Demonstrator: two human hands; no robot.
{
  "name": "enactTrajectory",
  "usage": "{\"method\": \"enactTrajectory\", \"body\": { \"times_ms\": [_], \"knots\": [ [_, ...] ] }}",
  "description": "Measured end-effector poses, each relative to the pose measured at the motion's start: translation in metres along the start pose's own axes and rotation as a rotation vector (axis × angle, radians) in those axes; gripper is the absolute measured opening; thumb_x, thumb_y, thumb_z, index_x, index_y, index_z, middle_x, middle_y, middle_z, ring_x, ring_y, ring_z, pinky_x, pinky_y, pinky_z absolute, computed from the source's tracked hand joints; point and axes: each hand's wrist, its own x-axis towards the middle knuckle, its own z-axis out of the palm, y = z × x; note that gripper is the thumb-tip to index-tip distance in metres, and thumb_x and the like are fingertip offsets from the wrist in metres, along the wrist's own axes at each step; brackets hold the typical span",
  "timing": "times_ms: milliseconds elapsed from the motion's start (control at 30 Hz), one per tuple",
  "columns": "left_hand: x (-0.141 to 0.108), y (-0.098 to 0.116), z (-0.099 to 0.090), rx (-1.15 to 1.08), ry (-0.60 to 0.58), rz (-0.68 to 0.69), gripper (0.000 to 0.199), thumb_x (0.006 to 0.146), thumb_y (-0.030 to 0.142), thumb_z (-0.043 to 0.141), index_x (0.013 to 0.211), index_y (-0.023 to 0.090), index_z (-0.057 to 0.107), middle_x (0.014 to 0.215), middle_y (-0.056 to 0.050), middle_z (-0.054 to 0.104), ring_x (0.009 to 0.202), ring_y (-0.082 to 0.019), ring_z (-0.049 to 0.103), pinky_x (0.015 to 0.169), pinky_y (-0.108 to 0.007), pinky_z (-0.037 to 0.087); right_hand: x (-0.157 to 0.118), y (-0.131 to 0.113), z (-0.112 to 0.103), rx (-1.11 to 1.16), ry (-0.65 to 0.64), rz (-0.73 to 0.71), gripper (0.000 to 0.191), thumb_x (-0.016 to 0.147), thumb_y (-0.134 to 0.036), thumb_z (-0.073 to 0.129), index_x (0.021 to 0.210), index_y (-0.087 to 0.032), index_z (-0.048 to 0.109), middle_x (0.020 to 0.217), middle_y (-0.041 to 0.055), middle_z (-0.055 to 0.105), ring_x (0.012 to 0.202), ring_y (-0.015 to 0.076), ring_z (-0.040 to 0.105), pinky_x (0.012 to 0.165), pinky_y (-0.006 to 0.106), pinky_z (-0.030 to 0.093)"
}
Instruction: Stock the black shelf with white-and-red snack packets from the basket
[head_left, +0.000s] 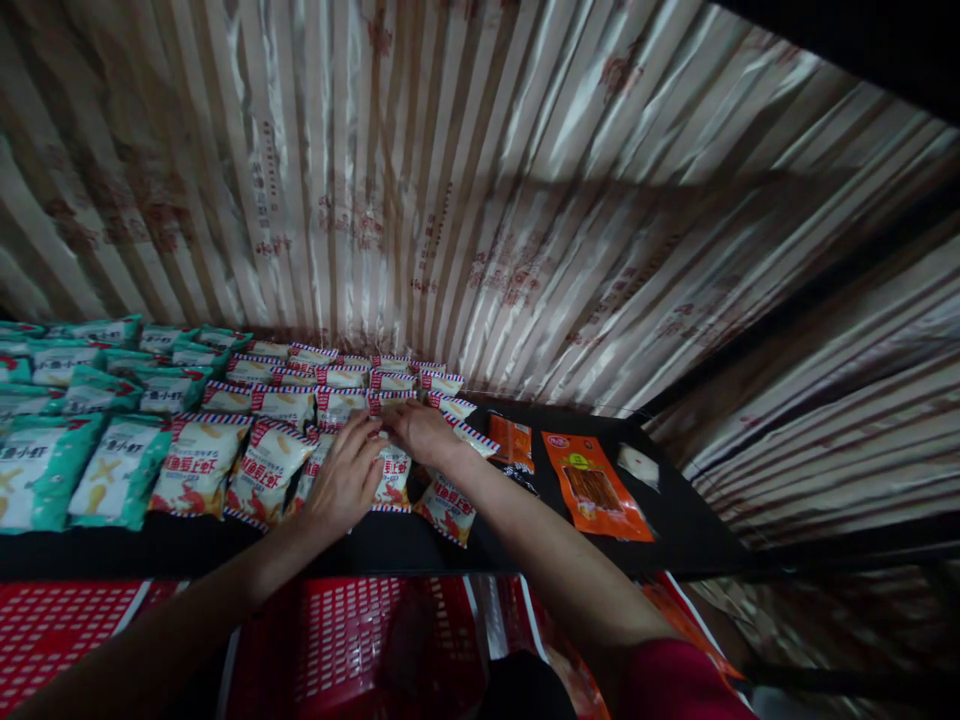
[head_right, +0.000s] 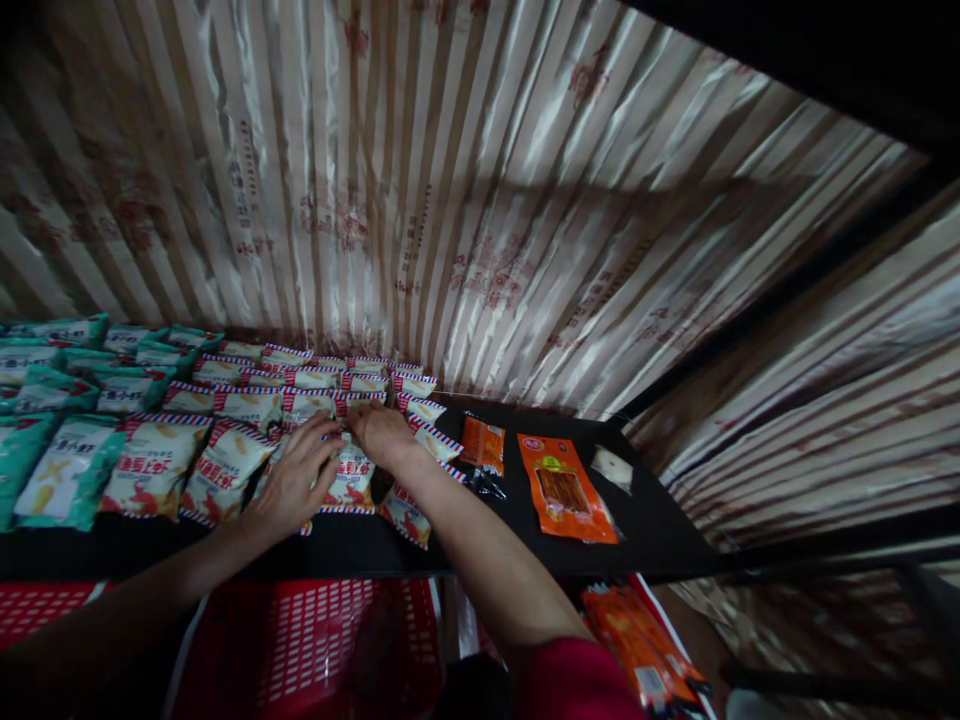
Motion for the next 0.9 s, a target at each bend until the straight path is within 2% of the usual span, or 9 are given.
{"method": "enactTrajectory", "body": {
  "times_ms": [133,233,400,700,800,900],
  "knots": [
    [-0.052,0.014,0.02,0.086,-0.04,0.016,0.035,0.084,0.013,0.04,0.116,0.014,0.054,0.136,-0.014,0.044,0.135,-0.028,0.025,0.105,-0.046,0.037,-0.002,0.0,0.001,-0.023,0.015,0.026,0.023,0.088,-0.027,0.049,0.106,-0.016,0.058,0.108,0.0109,0.061,0.107,0.0232,0.051,0.085,0.033,0.044],
    [-0.069,0.013,0.035,0.159,-0.06,0.059,0.042,0.084,0.011,0.041,0.124,0.017,0.05,0.139,-0.013,0.042,0.136,-0.029,0.023,0.103,-0.047,0.039,-0.002,-0.002,-0.001,-0.012,-0.003,0.05,0.022,0.087,-0.026,0.05,0.105,-0.016,0.057,0.108,0.0108,0.061,0.107,0.0228,0.051,0.085,0.032,0.044],
    [-0.072,0.009,0.045,0.224,-0.044,0.057,0.044,0.083,0.009,0.04,0.125,0.018,0.05,0.139,-0.012,0.042,0.136,-0.028,0.026,0.1,-0.046,0.042,-0.004,-0.003,-0.001,0.026,-0.014,0.08,0.022,0.086,-0.025,0.05,0.105,-0.017,0.057,0.111,0.0102,0.059,0.107,0.0223,0.05,0.088,0.032,0.042],
    [-0.074,0.008,0.045,0.184,-0.042,0.047,0.046,0.083,0.007,0.038,0.127,0.018,0.048,0.142,-0.013,0.039,0.136,-0.026,0.023,0.103,-0.047,0.038,-0.009,-0.007,0.004,0.081,-0.016,0.105,0.027,0.089,-0.024,0.044,0.112,-0.017,0.056,0.113,0.0112,0.057,0.109,0.0213,0.048,0.092,0.033,0.04],
    [-0.075,0.008,0.045,0.181,-0.048,0.061,0.046,0.083,0.007,0.038,0.128,0.017,0.047,0.142,-0.014,0.038,0.137,-0.026,0.02,0.105,-0.048,0.036,-0.015,-0.009,0.006,0.108,0.029,0.11,0.029,0.089,-0.023,0.044,0.117,-0.018,0.054,0.117,0.0109,0.055,0.112,0.0211,0.046,0.092,0.033,0.041],
    [-0.077,0.007,0.046,0.184,-0.072,0.057,0.046,0.084,0.008,0.038,0.129,0.015,0.046,0.143,-0.015,0.036,0.138,-0.027,0.018,0.106,-0.047,0.034,-0.025,-0.011,0.008,0.157,0.13,0.101,0.029,0.09,-0.024,0.044,0.117,-0.018,0.054,0.119,0.0107,0.055,0.112,0.0207,0.045,0.093,0.034,0.04]
  ]
}}
